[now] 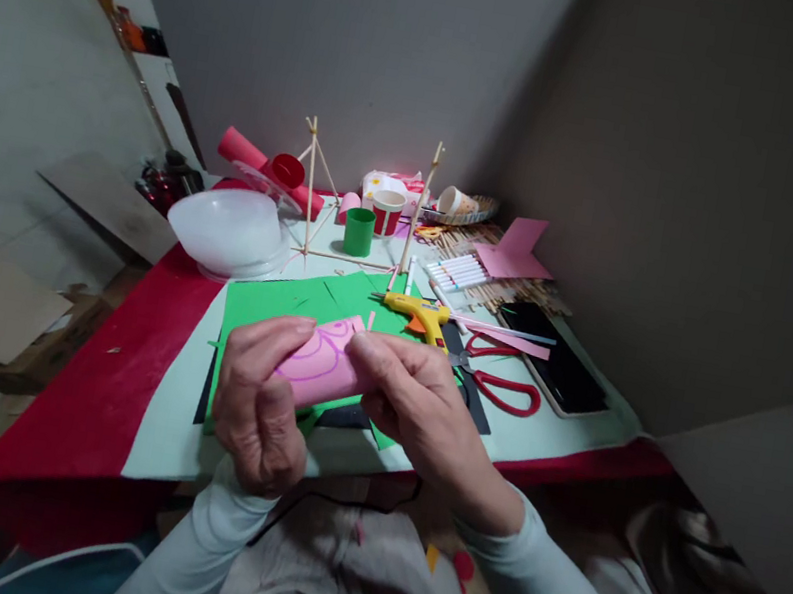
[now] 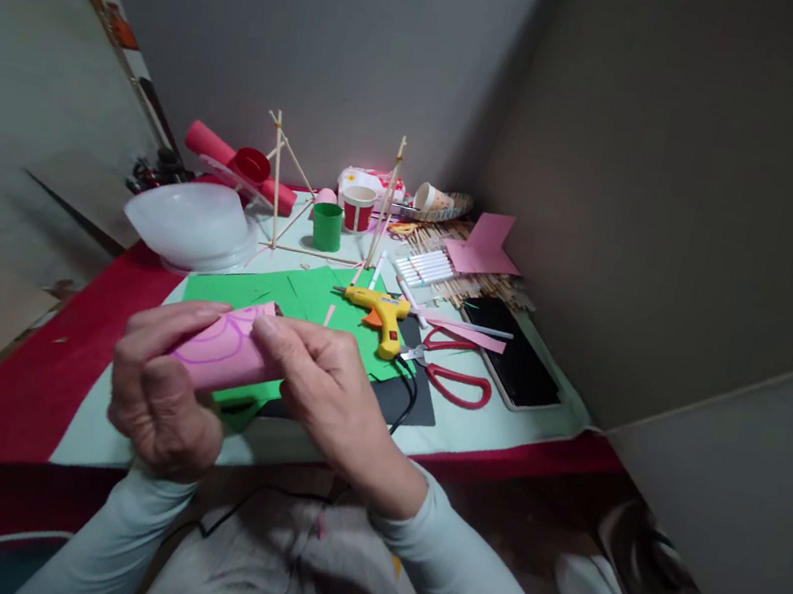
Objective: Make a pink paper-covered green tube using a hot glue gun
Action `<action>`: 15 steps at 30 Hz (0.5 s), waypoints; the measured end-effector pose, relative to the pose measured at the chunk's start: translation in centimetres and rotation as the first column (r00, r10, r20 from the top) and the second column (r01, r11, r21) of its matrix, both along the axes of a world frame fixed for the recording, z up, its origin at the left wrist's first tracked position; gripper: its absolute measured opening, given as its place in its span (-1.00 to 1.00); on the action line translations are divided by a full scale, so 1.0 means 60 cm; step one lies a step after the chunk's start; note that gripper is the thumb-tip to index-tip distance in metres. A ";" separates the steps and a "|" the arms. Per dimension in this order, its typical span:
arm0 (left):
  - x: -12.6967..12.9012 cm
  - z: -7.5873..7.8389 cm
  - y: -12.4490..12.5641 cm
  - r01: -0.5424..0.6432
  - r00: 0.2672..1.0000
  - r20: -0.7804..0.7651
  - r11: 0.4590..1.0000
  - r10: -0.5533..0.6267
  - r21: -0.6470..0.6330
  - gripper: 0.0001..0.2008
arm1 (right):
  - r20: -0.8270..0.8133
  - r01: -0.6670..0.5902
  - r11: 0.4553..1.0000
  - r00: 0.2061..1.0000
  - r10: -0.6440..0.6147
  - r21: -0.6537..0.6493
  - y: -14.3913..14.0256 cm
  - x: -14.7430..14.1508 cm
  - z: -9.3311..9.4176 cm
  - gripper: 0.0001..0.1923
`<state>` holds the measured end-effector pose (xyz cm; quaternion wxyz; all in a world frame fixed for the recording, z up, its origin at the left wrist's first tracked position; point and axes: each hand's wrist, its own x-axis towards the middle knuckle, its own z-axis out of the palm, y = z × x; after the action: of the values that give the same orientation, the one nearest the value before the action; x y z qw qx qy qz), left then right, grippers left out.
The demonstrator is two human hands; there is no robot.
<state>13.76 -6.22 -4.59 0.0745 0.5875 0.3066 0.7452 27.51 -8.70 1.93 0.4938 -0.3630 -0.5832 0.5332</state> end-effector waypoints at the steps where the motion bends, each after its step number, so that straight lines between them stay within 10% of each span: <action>1: 0.001 -0.001 -0.001 0.025 1.000 0.010 1.000 -0.025 -0.003 -0.69 | -0.014 0.019 1.000 1.000 -0.019 0.021 -0.001 0.000 -0.001 -0.55; 4: 0.003 0.012 -0.010 0.269 0.950 0.207 0.950 -0.234 -0.158 -0.53 | 0.071 0.040 0.982 0.996 -0.054 0.185 -0.004 0.003 -0.008 -0.59; 9: 0.000 0.046 -0.019 0.634 0.723 0.633 0.632 -0.278 -0.447 -0.37 | 0.315 -0.065 0.909 0.946 -0.074 0.411 0.000 0.010 -0.019 -0.65; 15: 0.004 0.031 -0.007 0.571 0.699 0.710 0.662 -0.081 -0.486 -0.68 | 0.531 -0.194 0.849 0.839 -0.116 0.492 -0.004 -0.001 -0.009 -0.69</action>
<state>13.99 -6.61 -2.74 0.5233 0.2786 0.3924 0.7032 27.45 -8.93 1.42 0.3770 -0.3364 -0.8295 0.2380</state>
